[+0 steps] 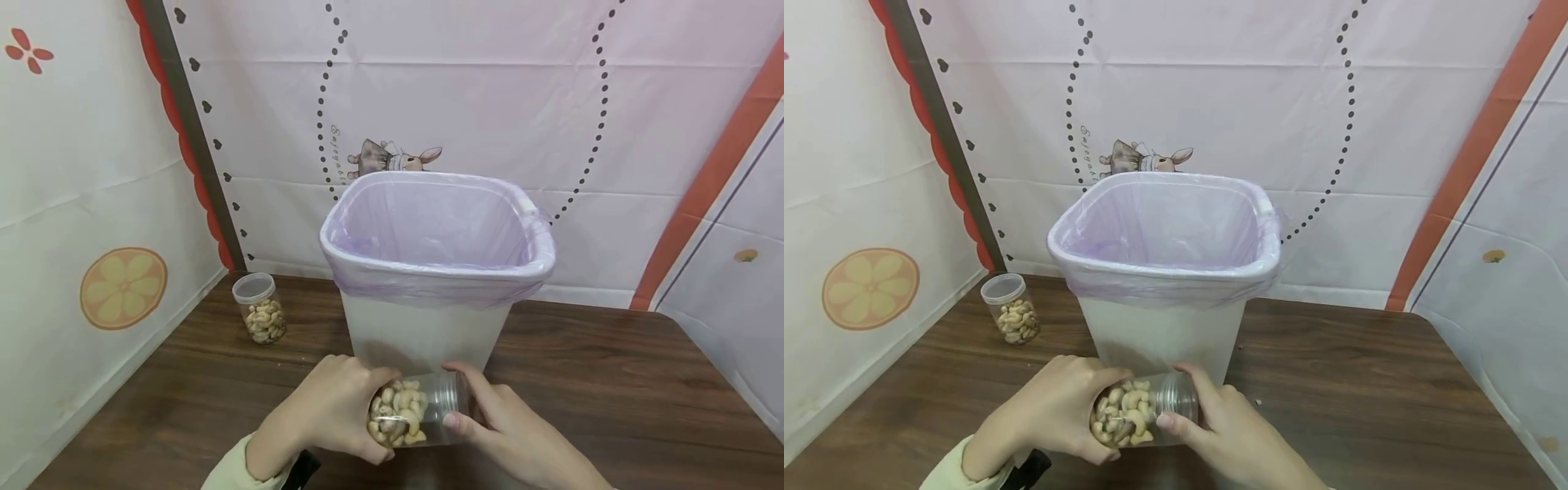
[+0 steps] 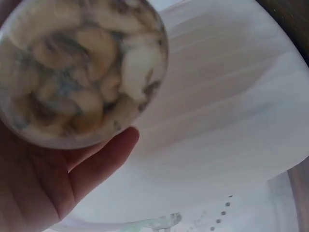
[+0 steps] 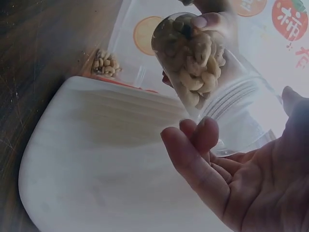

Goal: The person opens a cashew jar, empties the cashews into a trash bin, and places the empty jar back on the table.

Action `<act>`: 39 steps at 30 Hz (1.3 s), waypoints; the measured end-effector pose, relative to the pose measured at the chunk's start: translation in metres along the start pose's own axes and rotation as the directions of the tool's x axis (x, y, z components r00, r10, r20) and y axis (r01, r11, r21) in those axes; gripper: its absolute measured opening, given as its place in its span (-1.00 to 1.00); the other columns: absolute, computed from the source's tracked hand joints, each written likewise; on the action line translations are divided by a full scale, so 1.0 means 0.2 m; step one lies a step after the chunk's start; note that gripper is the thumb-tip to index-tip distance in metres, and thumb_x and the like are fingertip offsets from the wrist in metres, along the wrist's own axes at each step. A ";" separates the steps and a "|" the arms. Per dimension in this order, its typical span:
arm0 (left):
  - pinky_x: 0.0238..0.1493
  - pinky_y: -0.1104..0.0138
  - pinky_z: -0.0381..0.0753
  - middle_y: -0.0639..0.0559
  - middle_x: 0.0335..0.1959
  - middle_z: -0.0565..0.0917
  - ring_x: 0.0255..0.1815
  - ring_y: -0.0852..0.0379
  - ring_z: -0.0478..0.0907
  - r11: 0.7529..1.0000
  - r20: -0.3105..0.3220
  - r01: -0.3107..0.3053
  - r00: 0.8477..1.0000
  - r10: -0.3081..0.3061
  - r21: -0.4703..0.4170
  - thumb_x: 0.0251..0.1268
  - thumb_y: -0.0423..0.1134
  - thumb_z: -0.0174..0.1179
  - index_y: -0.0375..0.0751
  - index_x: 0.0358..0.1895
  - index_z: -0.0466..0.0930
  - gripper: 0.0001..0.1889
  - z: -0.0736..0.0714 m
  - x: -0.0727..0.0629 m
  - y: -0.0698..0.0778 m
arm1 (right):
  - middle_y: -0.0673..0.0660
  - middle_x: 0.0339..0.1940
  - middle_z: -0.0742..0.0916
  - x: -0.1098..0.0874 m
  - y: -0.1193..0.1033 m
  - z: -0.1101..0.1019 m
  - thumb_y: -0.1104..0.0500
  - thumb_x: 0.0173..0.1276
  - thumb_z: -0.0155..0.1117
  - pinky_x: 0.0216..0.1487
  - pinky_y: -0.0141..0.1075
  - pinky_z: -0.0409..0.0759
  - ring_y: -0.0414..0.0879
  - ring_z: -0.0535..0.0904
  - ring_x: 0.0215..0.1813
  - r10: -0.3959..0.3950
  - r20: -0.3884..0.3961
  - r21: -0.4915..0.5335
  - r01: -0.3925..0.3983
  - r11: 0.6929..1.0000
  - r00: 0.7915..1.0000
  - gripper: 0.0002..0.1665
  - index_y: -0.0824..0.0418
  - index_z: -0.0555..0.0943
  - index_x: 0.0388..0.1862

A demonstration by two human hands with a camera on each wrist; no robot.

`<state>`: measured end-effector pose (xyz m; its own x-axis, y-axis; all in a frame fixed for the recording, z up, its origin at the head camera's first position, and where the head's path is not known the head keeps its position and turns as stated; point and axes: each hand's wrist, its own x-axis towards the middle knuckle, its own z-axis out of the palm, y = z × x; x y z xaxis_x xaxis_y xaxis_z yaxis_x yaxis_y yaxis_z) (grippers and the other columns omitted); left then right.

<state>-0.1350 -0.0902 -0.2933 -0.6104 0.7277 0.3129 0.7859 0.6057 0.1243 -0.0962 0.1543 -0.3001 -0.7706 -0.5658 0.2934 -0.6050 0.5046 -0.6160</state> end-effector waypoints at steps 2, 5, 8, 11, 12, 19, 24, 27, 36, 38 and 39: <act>-0.61 0.51 0.36 0.31 -0.59 0.49 -0.62 0.40 0.36 0.999 -0.042 0.002 0.999 0.000 0.053 -0.62 0.21 0.42 -0.04 -0.21 0.56 -0.31 0.01 0.00 0.01 | -0.20 -0.43 0.57 0.00 0.00 0.00 0.06 0.30 0.13 -0.36 -0.40 0.48 -0.40 0.47 -0.38 0.011 -0.005 0.010 -0.011 1.000 1.000 -0.42 0.12 0.21 0.25; -0.59 0.46 0.40 0.27 -0.55 0.51 -0.58 0.33 0.41 0.994 -0.085 0.004 0.996 0.006 0.109 -0.64 0.22 0.43 -0.05 -0.20 0.54 -0.28 0.02 0.00 0.01 | -0.22 -0.50 0.55 0.00 0.00 0.00 0.05 0.30 0.13 -0.42 -0.42 0.46 -0.41 0.45 -0.44 0.020 -0.013 0.012 -0.020 1.000 1.000 -0.43 0.13 0.21 0.23; -0.57 0.42 0.44 0.24 -0.51 0.52 -0.52 0.29 0.44 0.990 -0.104 0.006 0.994 0.008 0.138 -0.66 0.23 0.43 -0.06 -0.17 0.54 -0.25 0.02 0.00 0.01 | -0.23 -0.53 0.54 0.01 0.01 0.00 0.05 0.30 0.13 -0.45 -0.43 0.45 -0.42 0.44 -0.46 0.017 -0.025 -0.001 -0.017 1.000 1.000 -0.43 0.14 0.21 0.22; -0.55 0.40 0.46 0.23 -0.48 0.54 -0.48 0.27 0.46 0.988 -0.112 0.005 0.994 0.012 0.153 -0.67 0.23 0.43 -0.07 -0.16 0.54 -0.24 0.02 0.00 0.01 | -0.22 -0.53 0.55 0.00 0.01 0.01 0.05 0.30 0.13 -0.44 -0.43 0.45 -0.42 0.44 -0.46 0.030 -0.029 0.009 -0.030 1.000 0.999 -0.43 0.15 0.22 0.22; -0.54 0.40 0.46 0.22 -0.47 0.54 -0.47 0.27 0.46 0.988 -0.115 0.005 0.993 0.013 0.156 -0.67 0.22 0.43 -0.07 -0.16 0.54 -0.23 0.02 0.00 0.01 | -0.21 -0.52 0.56 0.00 0.01 0.01 0.06 0.30 0.13 -0.44 -0.43 0.45 -0.42 0.45 -0.45 0.036 -0.028 0.017 -0.036 0.999 0.999 -0.44 0.15 0.22 0.22; -0.53 0.40 0.47 0.22 -0.47 0.55 -0.46 0.27 0.45 0.987 -0.129 -0.012 0.991 0.033 0.161 -0.67 0.21 0.43 -0.09 -0.15 0.54 -0.23 0.02 0.00 0.01 | -0.15 -0.53 0.55 0.00 0.00 0.00 0.08 0.29 0.16 -0.49 -0.42 0.44 -0.38 0.44 -0.48 0.080 -0.008 0.110 -0.079 0.991 0.997 -0.45 0.10 0.22 0.20; -0.57 0.44 0.44 0.24 -0.52 0.53 -0.53 0.30 0.42 0.988 -0.159 -0.038 0.985 0.062 0.150 -0.69 0.17 0.43 -0.09 -0.18 0.55 -0.26 0.02 0.01 0.01 | -0.15 -0.55 0.56 0.00 0.00 0.00 0.09 0.24 0.21 -0.54 -0.42 0.45 -0.38 0.44 -0.50 0.072 -0.037 0.123 -0.067 0.990 0.997 -0.42 0.14 0.24 0.19; -0.59 0.44 0.43 0.25 -0.55 0.52 -0.56 0.31 0.41 0.988 -0.175 -0.052 0.982 0.077 0.143 -0.70 0.15 0.42 -0.09 -0.21 0.55 -0.28 0.02 0.01 0.00 | -0.16 -0.55 0.56 0.00 0.00 0.00 0.07 0.22 0.24 -0.54 -0.43 0.45 -0.38 0.43 -0.51 0.078 -0.058 0.111 -0.071 0.991 0.995 -0.41 0.12 0.26 0.18; -0.50 0.63 0.37 0.41 -0.50 0.51 -0.53 0.52 0.39 0.975 0.058 -0.046 0.997 0.060 -0.216 -0.55 0.14 0.45 0.03 -0.17 0.56 -0.36 0.00 0.01 -0.06 | -0.03 0.00 0.50 -0.02 -0.03 0.00 -0.07 0.05 0.38 -0.16 -0.38 0.52 -0.28 0.47 -0.11 -0.324 -0.160 -0.240 0.281 0.929 0.933 -0.21 0.12 0.32 0.23; -0.47 0.63 0.38 0.41 -0.47 0.52 -0.50 0.53 0.41 0.964 0.093 -0.036 0.994 0.063 -0.263 -0.51 0.15 0.44 0.00 -0.14 0.57 -0.35 0.00 0.00 -0.06 | -0.04 0.03 0.46 -0.02 -0.04 -0.02 -0.06 0.06 0.37 -0.09 -0.38 0.50 -0.25 0.46 -0.07 -0.367 -0.121 -0.237 0.333 0.913 0.922 -0.23 0.10 0.32 0.24; -0.46 0.63 0.38 0.40 -0.47 0.53 -0.49 0.53 0.41 0.960 0.104 -0.032 0.993 0.063 -0.277 -0.50 0.15 0.44 -0.02 -0.13 0.58 -0.34 0.00 0.00 -0.06 | -0.04 0.03 0.44 -0.02 -0.04 -0.03 -0.05 0.06 0.37 -0.07 -0.37 0.49 -0.25 0.45 -0.06 -0.380 -0.103 -0.237 0.348 0.907 0.919 -0.24 0.09 0.33 0.23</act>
<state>-0.1452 -0.0978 -0.2950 -0.5664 0.7940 0.2209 0.8019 0.4690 0.3703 -0.0894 0.1569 -0.2921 -0.4993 -0.6447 0.5789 -0.8645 0.4153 -0.2832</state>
